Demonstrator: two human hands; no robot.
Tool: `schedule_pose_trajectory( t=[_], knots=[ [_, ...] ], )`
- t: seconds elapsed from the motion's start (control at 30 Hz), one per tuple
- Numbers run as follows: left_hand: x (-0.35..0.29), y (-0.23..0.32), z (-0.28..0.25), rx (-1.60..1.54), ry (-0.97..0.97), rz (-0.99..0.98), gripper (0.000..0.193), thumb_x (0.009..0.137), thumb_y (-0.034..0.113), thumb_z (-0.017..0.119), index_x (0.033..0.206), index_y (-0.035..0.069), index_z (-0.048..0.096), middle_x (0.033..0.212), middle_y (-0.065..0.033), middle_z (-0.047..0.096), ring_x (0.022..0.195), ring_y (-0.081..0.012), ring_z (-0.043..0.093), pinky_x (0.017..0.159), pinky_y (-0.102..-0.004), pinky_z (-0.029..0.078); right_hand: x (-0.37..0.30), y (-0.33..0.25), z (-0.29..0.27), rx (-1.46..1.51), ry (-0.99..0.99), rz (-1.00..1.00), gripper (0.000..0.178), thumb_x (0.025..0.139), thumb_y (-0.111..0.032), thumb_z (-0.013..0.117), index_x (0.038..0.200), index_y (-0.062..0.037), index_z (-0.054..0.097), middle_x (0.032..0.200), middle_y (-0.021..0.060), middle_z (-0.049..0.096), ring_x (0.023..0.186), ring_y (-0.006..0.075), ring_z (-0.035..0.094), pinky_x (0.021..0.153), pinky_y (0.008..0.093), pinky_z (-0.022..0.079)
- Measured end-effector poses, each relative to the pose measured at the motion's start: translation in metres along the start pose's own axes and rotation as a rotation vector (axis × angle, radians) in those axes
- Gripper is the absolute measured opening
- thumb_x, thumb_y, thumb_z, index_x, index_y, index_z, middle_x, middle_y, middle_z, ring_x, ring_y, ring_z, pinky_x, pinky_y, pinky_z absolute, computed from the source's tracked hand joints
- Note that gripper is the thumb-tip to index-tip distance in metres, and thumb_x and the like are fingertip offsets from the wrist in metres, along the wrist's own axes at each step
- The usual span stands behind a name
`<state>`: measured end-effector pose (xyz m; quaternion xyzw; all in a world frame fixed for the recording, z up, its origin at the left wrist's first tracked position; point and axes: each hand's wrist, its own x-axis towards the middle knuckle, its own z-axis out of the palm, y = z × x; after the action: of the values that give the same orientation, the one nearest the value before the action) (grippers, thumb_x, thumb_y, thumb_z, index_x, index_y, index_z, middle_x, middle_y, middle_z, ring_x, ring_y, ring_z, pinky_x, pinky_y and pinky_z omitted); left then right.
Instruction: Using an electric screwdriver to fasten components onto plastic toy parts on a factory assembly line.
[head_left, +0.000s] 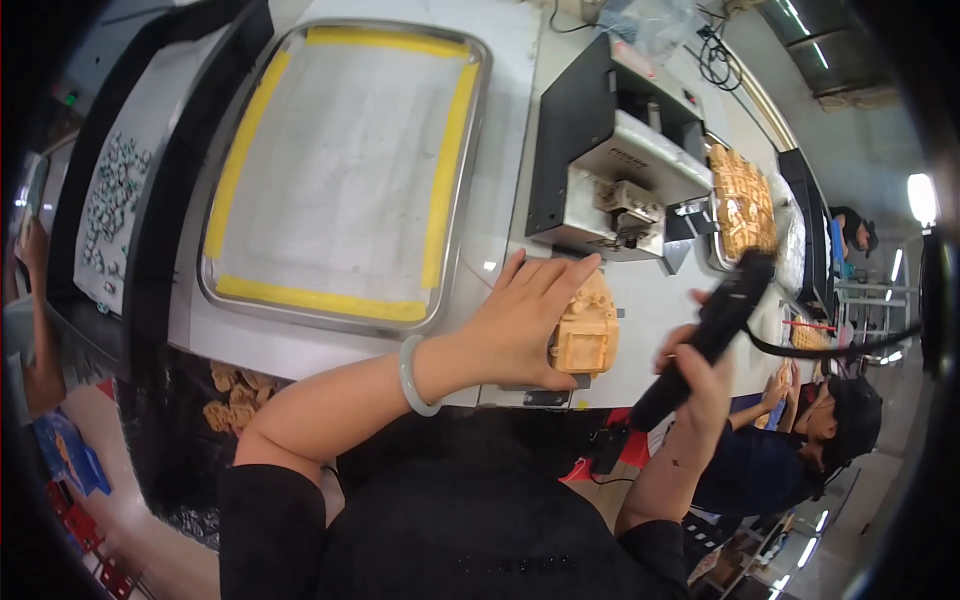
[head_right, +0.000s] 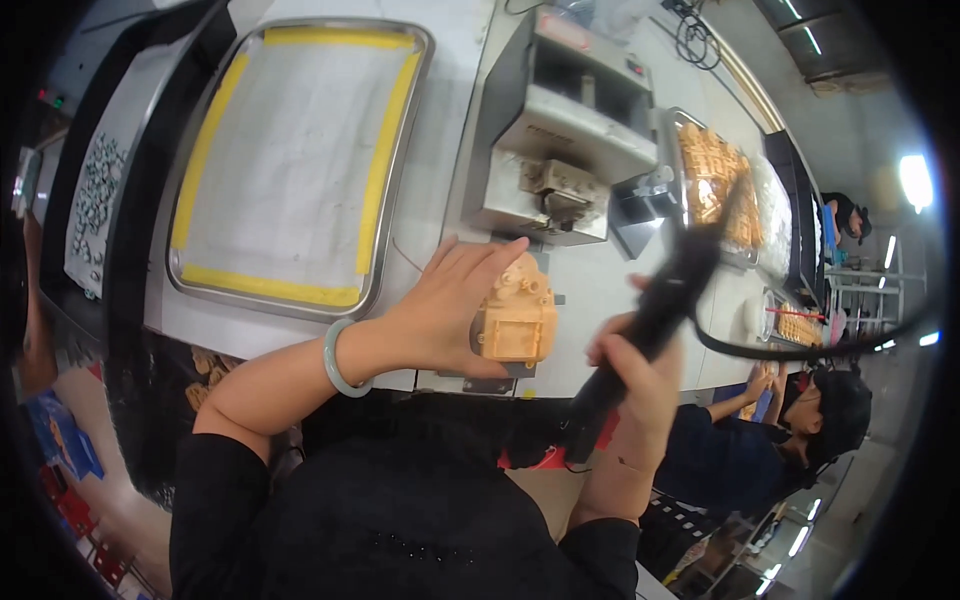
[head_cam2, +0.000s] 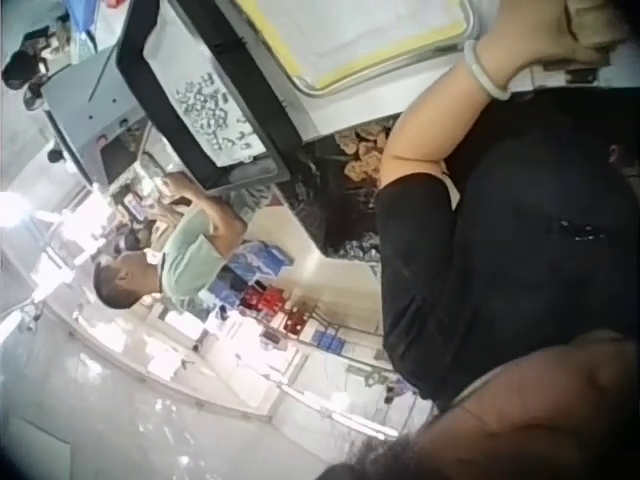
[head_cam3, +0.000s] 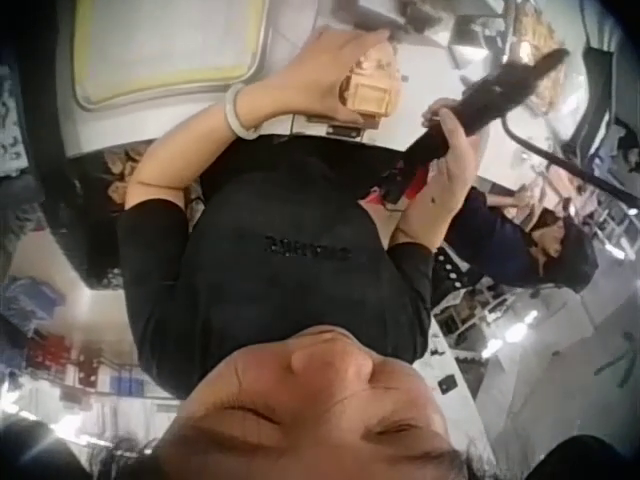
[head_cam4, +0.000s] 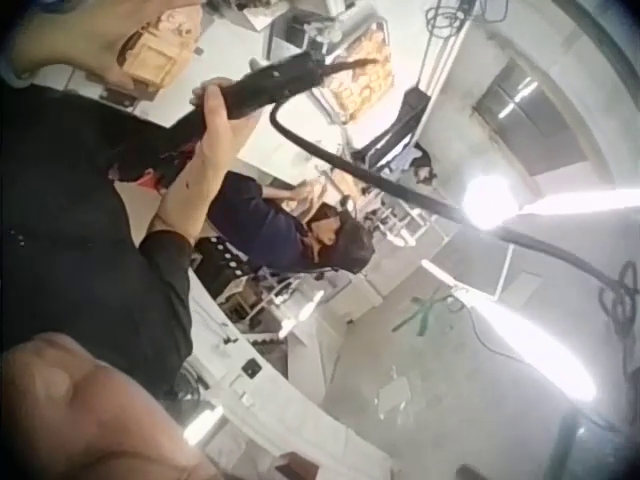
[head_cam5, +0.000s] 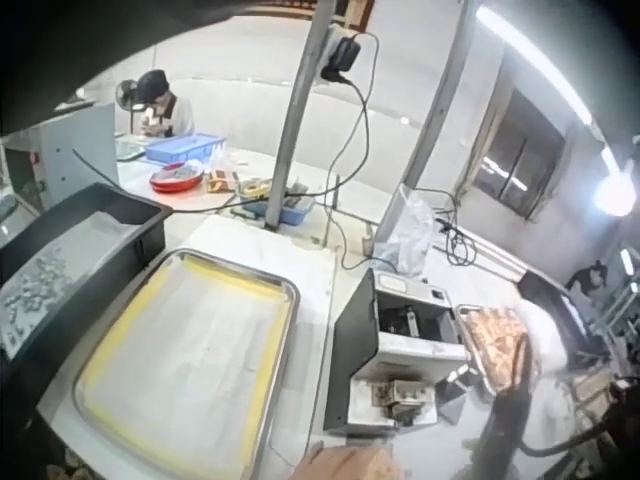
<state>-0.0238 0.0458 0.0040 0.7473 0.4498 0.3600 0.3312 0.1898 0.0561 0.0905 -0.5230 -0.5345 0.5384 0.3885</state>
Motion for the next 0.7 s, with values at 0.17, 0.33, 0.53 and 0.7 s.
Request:
schedule_pose_trajectory(
  t=[0.17,0.33,0.53,0.7],
  knots=[
    [0.006,0.004,-0.002,-0.016,-0.052,0.012,0.112,0.047,0.034,0.080,0.135,0.006,0.018,0.117,-0.0169,0.039,0.106,-0.0346,0.039,0.093,-0.0389,0.032,-0.008,0.045,0.010,-0.040,-0.043,0.238,0.063,0.067,-0.006,0.066,0.122,0.0020,0.037,0.091,0.0106,0.056,0.078,0.0156,0.058,0.064,0.0262,0.049],
    [0.009,0.018,-0.006,0.018,-0.150,-0.023,0.110,0.048,0.036,0.080,0.136,0.007,0.021,0.122,-0.0190,0.037,0.111,-0.0343,0.040,0.093,-0.0408,0.033,-0.007,0.070,0.018,0.209,0.014,0.057,0.058,0.069,-0.002,0.067,0.120,0.0010,0.040,0.089,0.0073,0.056,0.079,0.0137,0.056,0.071,0.0261,0.046],
    [0.016,0.031,-0.011,0.137,-0.226,-0.092,0.106,0.046,0.038,0.077,0.133,0.006,0.026,0.117,-0.0157,0.038,0.108,-0.0324,0.042,0.089,-0.0407,0.034,-0.006,0.077,0.013,0.437,0.050,0.227,0.056,0.071,-0.004,0.067,0.120,0.0010,0.040,0.086,0.0069,0.056,0.077,0.0135,0.056,0.072,0.0266,0.047],
    [0.017,0.029,-0.007,0.269,-0.137,0.034,0.096,0.046,0.034,0.075,0.127,0.002,0.033,0.115,-0.0153,0.041,0.105,-0.0315,0.044,0.089,-0.0405,0.035,-0.008,0.079,0.018,0.566,0.015,0.263,0.049,0.074,-0.007,0.065,0.117,0.0011,0.042,0.096,0.0065,0.050,0.085,0.0140,0.053,0.073,0.0261,0.046]
  ],
)
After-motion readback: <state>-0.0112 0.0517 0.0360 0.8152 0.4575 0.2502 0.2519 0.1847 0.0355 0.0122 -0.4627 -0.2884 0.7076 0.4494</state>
